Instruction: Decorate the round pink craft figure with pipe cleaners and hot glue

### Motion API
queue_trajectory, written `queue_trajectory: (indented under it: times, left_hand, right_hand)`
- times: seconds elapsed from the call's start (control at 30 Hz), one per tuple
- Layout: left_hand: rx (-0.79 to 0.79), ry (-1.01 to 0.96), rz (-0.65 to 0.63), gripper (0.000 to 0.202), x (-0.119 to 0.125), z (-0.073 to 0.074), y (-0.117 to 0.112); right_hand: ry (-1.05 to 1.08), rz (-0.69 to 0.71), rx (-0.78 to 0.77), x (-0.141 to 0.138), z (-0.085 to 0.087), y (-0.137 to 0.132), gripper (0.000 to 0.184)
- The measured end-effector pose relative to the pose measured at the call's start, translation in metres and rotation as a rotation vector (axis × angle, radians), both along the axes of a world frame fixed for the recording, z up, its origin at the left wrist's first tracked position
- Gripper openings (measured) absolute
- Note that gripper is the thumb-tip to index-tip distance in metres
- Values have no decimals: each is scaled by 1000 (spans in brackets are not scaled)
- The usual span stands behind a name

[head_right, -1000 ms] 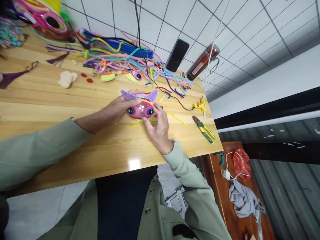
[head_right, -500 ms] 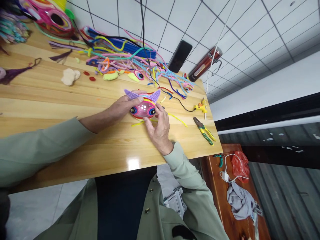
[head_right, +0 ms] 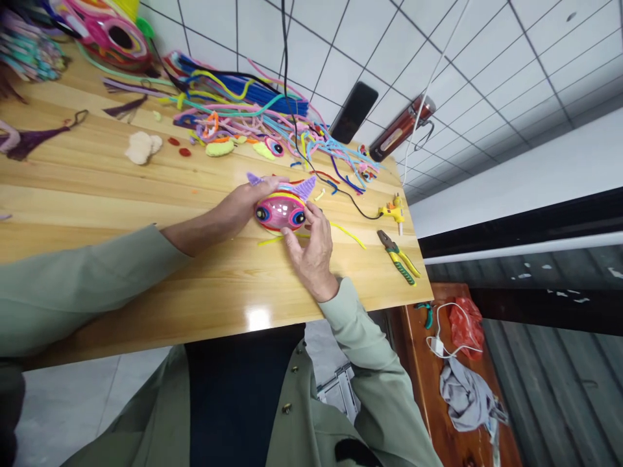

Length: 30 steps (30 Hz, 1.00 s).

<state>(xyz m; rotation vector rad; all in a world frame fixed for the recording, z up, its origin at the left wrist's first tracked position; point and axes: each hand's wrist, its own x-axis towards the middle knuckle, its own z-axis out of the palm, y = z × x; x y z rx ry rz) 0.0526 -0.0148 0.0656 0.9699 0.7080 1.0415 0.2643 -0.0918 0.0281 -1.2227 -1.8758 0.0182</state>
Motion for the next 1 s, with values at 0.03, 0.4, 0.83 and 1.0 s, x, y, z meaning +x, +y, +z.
queue_trajectory:
  times: [0.03, 0.4, 0.83, 1.0]
  left_hand:
    - [-24, -23, -12, 79, 1, 1, 0]
    - [68, -65, -71, 40, -1, -12, 12]
    - [153, -38, -65, 52, 0, -17, 10]
    - [152, -28, -53, 51, 1, -17, 10]
  right_hand:
    - [4, -5, -4, 1, 1, 0, 53]
    - [231, -17, -120, 11, -9, 6, 53]
    - [249, -16, -122, 7, -7, 5, 51]
    - [292, -14, -194, 6, -4, 4, 55]
